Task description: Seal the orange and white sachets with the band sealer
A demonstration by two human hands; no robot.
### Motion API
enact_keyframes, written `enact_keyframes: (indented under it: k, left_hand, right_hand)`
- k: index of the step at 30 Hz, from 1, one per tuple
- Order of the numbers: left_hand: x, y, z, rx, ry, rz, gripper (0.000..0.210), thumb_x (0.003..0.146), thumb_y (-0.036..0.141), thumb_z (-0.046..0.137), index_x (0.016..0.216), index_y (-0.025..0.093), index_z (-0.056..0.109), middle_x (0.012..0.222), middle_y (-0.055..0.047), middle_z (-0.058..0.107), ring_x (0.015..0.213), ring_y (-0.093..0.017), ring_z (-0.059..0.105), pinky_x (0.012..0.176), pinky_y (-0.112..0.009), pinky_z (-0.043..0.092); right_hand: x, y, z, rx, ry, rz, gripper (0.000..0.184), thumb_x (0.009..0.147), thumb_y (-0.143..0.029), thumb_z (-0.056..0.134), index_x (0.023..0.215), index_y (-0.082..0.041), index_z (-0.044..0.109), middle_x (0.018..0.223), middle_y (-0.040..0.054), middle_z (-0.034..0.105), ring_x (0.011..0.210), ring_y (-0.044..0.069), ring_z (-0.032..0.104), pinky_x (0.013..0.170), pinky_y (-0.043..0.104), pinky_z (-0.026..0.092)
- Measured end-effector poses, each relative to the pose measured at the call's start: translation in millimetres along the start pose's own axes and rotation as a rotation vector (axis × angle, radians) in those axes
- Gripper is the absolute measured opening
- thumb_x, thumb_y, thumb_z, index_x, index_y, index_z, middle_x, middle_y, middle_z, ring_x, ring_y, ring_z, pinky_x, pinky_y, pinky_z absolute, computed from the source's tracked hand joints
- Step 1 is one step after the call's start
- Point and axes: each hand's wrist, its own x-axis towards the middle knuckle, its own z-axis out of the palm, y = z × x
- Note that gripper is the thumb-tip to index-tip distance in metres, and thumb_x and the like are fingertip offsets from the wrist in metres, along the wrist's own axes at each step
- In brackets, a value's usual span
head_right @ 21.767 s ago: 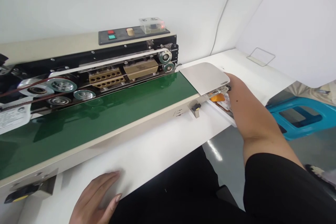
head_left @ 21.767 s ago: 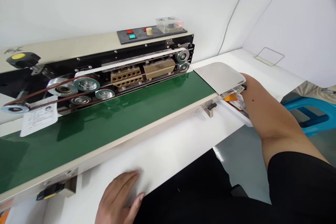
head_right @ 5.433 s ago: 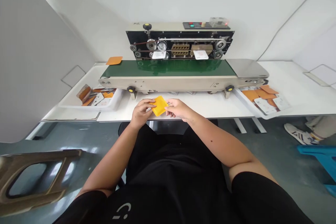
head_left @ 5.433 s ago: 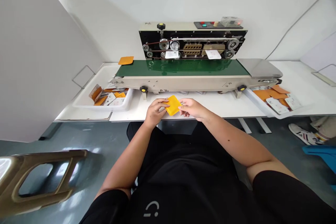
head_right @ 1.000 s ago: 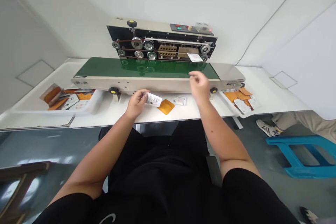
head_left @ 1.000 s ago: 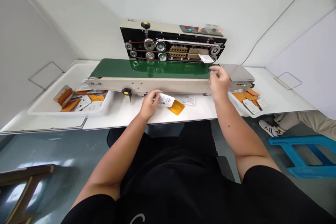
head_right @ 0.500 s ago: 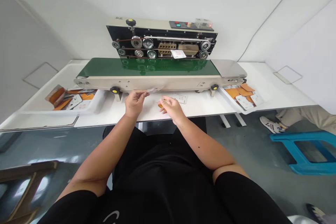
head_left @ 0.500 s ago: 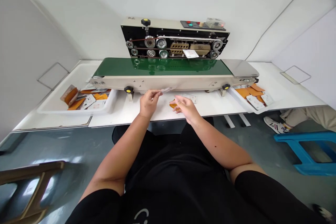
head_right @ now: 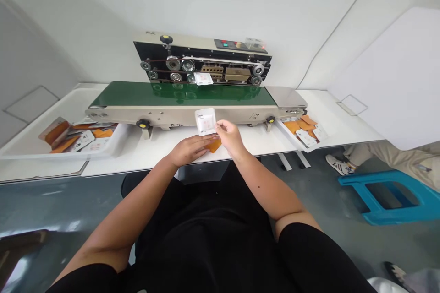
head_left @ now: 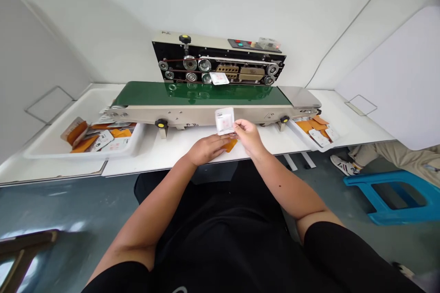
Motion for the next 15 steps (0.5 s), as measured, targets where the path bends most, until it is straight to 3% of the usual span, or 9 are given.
enact_keyframes:
  k: [2,6,8,11,15]
  left_hand:
    - [-0.8,-0.6,-0.9,-0.019,0.021,-0.037,0.042,0.106,0.027,0.06,0.147,0.026,0.062,0.149,-0.01,0.068,0.143,-0.025,0.062,0.119,-0.044,0.054]
    - [-0.2,-0.7,-4.7,-0.05,-0.012,-0.163,0.037,0.103,0.035,0.064,0.139,0.029,0.068,0.143,-0.008,0.072,0.133,-0.026,0.069,0.113,-0.045,0.058]
    - [1.1,-0.9,-5.3,-0.071,-0.048,-0.217,0.035,0.1,0.038,0.066,0.134,0.029,0.071,0.138,-0.009,0.074,0.126,-0.027,0.072,0.108,-0.045,0.06]
    - [2.2,-2.5,-5.0,-0.093,-0.077,-0.263,0.034,0.097,0.04,0.068,0.129,0.03,0.074,0.131,-0.009,0.077,0.123,-0.028,0.073,0.105,-0.045,0.06]
    - [1.2,-6.2,-5.2,-0.044,-0.137,-0.274,0.036,0.099,0.042,0.066,0.131,0.031,0.074,0.132,-0.009,0.076,0.124,-0.029,0.071,0.104,-0.046,0.059]
  right_hand:
    - [21.9,-17.1,-26.8,-0.048,0.099,-0.064,0.035,0.081,-0.05,0.078,0.094,-0.021,0.066,0.078,0.0007,0.073,0.063,0.016,0.07,0.058,0.026,0.058]
    - [86.7,-65.9,-107.3,-0.158,0.557,-0.23,0.016,0.09,-0.031,0.065,0.1,-0.019,0.063,0.066,-0.0032,0.065,0.049,0.011,0.062,0.045,0.018,0.045]
    - [118.5,-85.3,-143.8,-0.234,0.707,-0.236,0.009,0.091,-0.024,0.061,0.098,-0.018,0.063,0.063,-0.0038,0.062,0.047,0.01,0.06,0.043,0.017,0.043]
    - [155.4,-97.9,-172.3,-0.296,0.765,-0.113,0.005,0.088,-0.014,0.061,0.085,-0.017,0.062,0.057,-0.0037,0.057,0.044,0.01,0.055,0.042,0.018,0.042]
    - [185.2,-98.1,-171.8,-0.38,0.6,0.066,0.015,0.091,-0.007,0.057,0.08,-0.016,0.06,0.056,-0.0024,0.055,0.045,0.009,0.052,0.044,0.018,0.041]
